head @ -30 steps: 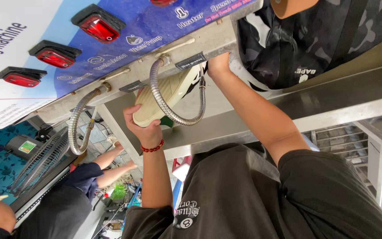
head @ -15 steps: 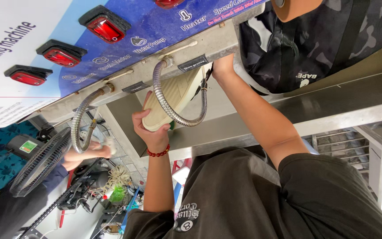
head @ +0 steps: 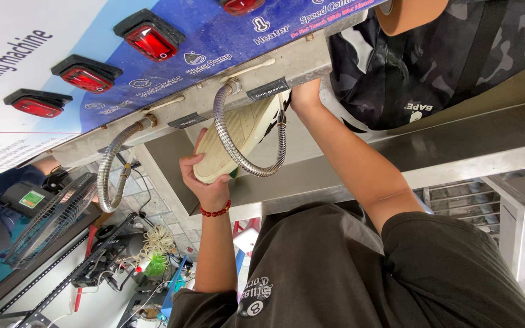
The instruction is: The person washes the sole of a white shoe by pressing it against a rotating horizontal brush wheel in a professional shoe washing machine.
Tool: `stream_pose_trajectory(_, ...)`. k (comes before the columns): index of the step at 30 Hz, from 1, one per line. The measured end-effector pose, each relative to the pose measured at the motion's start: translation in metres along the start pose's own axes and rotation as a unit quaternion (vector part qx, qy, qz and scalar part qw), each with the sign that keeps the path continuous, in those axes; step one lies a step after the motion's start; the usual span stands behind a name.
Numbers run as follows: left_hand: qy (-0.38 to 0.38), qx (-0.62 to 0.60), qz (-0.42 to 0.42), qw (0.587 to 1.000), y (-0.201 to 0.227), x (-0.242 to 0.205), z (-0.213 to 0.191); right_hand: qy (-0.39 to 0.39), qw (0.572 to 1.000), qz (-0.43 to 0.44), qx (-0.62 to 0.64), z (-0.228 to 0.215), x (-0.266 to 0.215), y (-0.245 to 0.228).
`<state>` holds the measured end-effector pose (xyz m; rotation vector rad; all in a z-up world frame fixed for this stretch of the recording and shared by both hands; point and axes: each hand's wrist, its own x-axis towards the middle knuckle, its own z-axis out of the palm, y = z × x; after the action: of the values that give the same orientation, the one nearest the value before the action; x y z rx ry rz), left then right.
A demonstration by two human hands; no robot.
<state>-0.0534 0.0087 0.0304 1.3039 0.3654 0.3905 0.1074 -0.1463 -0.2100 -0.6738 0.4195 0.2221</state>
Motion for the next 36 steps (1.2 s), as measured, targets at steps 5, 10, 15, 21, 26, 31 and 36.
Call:
stream_pose_trajectory(5,0.013,-0.036,0.006,0.999,0.004,0.004,-0.006,0.029,0.988,-0.05,-0.142,-0.006,0.002,0.02)
stream_pose_trajectory(10,-0.004,0.023,0.004,1.0,-0.01,0.003,-0.004,0.022,0.999,0.033,0.028,-0.008,0.014,0.0)
stream_pose_trajectory(15,-0.004,-0.056,0.002,0.998,0.004,0.009,-0.007,0.022,0.991,-0.082,-0.103,0.004,-0.015,-0.007)
stream_pose_trajectory(21,-0.015,0.034,0.024,0.999,0.009,0.016,-0.013,0.012,0.997,-0.069,0.015,0.014,-0.018,-0.008)
stream_pose_trajectory(26,0.05,0.123,-0.011,0.991,-0.003,0.012,-0.033,0.063,0.998,-0.006,0.004,0.009,0.002,0.009)
stream_pose_trajectory(31,0.005,-0.024,0.004,1.0,0.015,0.014,-0.039,0.071,0.98,-0.084,-0.168,0.024,-0.033,-0.008)
stream_pose_trajectory(36,0.025,-0.021,-0.001,0.999,0.02,0.021,-0.052,0.155,0.987,0.028,-0.021,0.035,-0.019,0.013)
